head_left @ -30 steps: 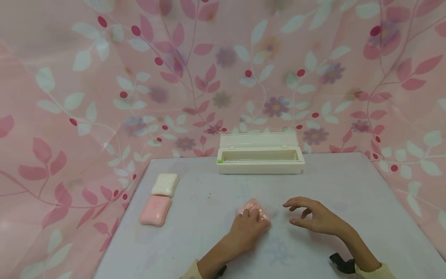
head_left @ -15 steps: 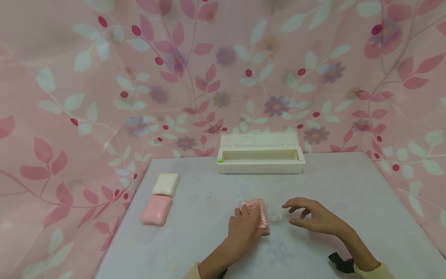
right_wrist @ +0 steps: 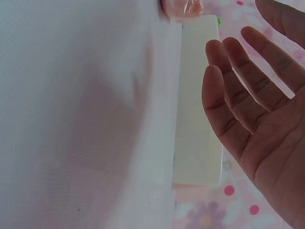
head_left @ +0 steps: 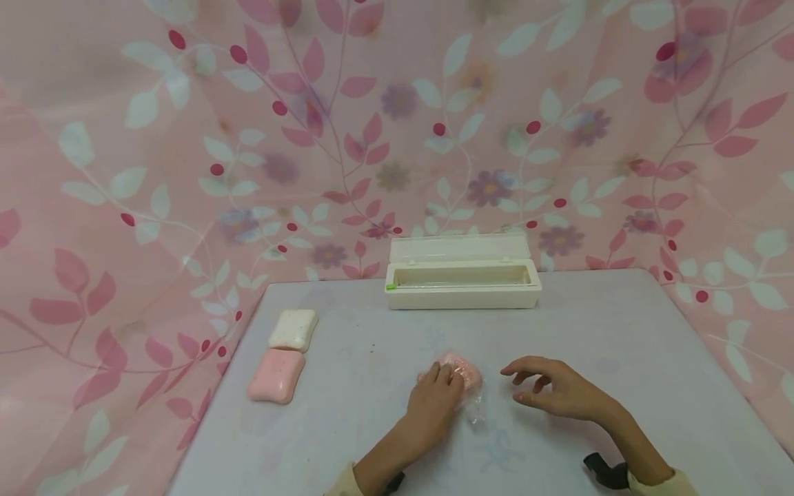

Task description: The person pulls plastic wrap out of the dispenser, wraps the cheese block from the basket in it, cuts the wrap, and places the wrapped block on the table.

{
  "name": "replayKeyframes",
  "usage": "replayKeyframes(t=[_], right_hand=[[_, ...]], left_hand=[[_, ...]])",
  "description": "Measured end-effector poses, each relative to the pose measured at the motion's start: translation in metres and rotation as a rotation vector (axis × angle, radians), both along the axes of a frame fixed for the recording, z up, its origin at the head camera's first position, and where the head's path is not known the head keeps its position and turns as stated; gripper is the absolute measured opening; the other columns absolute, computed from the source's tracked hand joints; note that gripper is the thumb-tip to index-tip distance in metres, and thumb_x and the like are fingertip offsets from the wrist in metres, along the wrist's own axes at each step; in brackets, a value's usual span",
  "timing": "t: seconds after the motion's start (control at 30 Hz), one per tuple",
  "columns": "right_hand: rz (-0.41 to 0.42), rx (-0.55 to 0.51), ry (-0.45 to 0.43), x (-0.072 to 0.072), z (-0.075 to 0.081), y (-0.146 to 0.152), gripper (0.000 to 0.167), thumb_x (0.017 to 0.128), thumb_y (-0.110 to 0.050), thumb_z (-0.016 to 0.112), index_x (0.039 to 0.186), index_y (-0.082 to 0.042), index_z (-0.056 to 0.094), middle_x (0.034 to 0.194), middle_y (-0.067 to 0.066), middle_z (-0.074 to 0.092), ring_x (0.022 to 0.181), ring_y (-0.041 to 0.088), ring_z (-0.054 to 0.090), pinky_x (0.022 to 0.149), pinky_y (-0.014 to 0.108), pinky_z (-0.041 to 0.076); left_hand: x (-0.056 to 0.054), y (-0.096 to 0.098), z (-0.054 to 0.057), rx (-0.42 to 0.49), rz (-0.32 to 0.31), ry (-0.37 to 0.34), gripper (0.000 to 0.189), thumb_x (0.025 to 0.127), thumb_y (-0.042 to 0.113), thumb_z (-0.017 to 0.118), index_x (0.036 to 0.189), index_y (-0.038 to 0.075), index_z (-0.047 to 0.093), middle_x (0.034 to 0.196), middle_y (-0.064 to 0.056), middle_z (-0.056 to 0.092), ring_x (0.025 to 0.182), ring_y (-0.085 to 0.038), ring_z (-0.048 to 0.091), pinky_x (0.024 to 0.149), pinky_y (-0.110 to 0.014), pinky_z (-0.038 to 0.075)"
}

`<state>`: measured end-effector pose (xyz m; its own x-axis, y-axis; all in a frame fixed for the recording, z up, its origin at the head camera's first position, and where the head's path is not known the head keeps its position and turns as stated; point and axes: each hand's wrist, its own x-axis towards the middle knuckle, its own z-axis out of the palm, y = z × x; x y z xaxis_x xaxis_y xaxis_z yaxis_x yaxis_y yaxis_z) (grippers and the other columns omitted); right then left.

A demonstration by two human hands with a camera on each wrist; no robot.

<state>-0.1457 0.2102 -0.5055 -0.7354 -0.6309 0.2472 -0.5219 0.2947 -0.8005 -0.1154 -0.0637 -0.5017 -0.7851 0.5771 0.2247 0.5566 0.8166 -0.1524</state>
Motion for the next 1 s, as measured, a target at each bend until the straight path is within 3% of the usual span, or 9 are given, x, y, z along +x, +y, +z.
replayKeyframes(t=[0.1,0.27,0.37,0.47,0.67,0.77,0.9,1.0], right_hand=[[0.01,-0.003,0.008,0.0,-0.001,0.0,0.038,0.091,-0.021,0.073,0.126,-0.018,0.06,0.117,0.008,0.066,0.097,0.023,0.064,0.069,0.033,0.054],[0.033,-0.014,0.015,0.0,-0.002,0.0,0.038,0.091,-0.018,0.072,0.128,-0.017,0.06,0.119,0.011,0.065,0.097,0.023,0.064,0.069,0.032,0.054],[0.041,-0.021,0.01,0.0,-0.002,0.0,0.038,0.092,-0.017,0.072,0.128,-0.016,0.06,0.119,0.011,0.065,0.097,0.023,0.064,0.069,0.032,0.054],[0.05,-0.022,0.003,-0.001,-0.003,-0.001,0.038,0.092,-0.016,0.071,0.128,-0.016,0.06,0.119,0.011,0.065,0.097,0.024,0.064,0.069,0.032,0.054],[0.054,-0.017,-0.003,-0.001,-0.005,-0.002,0.036,0.092,-0.017,0.071,0.127,-0.017,0.061,0.118,0.012,0.066,0.096,0.025,0.065,0.069,0.032,0.054],[0.051,-0.014,-0.013,-0.001,-0.005,-0.002,0.035,0.092,-0.018,0.071,0.127,-0.015,0.061,0.117,0.012,0.066,0.096,0.025,0.064,0.069,0.032,0.054],[0.05,-0.011,-0.029,0.0,-0.004,-0.005,0.034,0.093,-0.019,0.07,0.125,-0.012,0.062,0.117,0.011,0.067,0.096,0.025,0.064,0.069,0.031,0.054],[0.033,-0.01,0.011,0.001,-0.006,-0.011,0.035,0.091,-0.02,0.072,0.124,-0.014,0.063,0.116,0.009,0.067,0.096,0.023,0.064,0.068,0.032,0.053]], left_hand=[[-0.003,-0.004,0.0,0.014,-0.032,-0.055,0.024,0.087,0.005,0.073,0.105,0.006,0.059,0.119,-0.012,0.063,0.117,-0.03,0.06,0.09,-0.041,0.052],[-0.003,-0.008,0.002,-0.023,-0.038,-0.169,0.024,0.094,0.006,0.064,0.115,0.006,0.053,0.131,-0.016,0.056,0.127,-0.034,0.052,0.099,-0.048,0.045],[-0.002,-0.008,0.004,-0.025,-0.038,-0.218,0.03,0.092,0.006,0.065,0.119,0.007,0.051,0.136,-0.02,0.053,0.13,-0.036,0.048,0.102,-0.048,0.043],[-0.001,-0.009,0.004,-0.008,-0.054,-0.206,0.03,0.091,0.006,0.067,0.118,0.008,0.053,0.134,-0.019,0.054,0.129,-0.035,0.05,0.101,-0.045,0.044],[-0.009,-0.015,-0.002,0.062,-0.159,-0.074,0.025,0.087,0.003,0.071,0.108,0.012,0.06,0.123,-0.005,0.063,0.121,-0.022,0.057,0.096,-0.03,0.048],[-0.014,-0.019,-0.004,0.095,-0.201,-0.1,0.025,0.088,0.002,0.07,0.108,0.014,0.061,0.125,-0.001,0.063,0.122,-0.018,0.056,0.097,-0.027,0.046],[-0.018,-0.022,-0.006,0.107,-0.214,-0.17,0.021,0.092,0.003,0.065,0.109,0.014,0.059,0.129,0.0,0.061,0.126,-0.018,0.053,0.101,-0.028,0.043],[-0.018,-0.023,-0.007,0.087,-0.215,-0.156,0.024,0.091,0.002,0.067,0.11,0.013,0.058,0.131,-0.003,0.059,0.128,-0.02,0.051,0.105,-0.031,0.04]])
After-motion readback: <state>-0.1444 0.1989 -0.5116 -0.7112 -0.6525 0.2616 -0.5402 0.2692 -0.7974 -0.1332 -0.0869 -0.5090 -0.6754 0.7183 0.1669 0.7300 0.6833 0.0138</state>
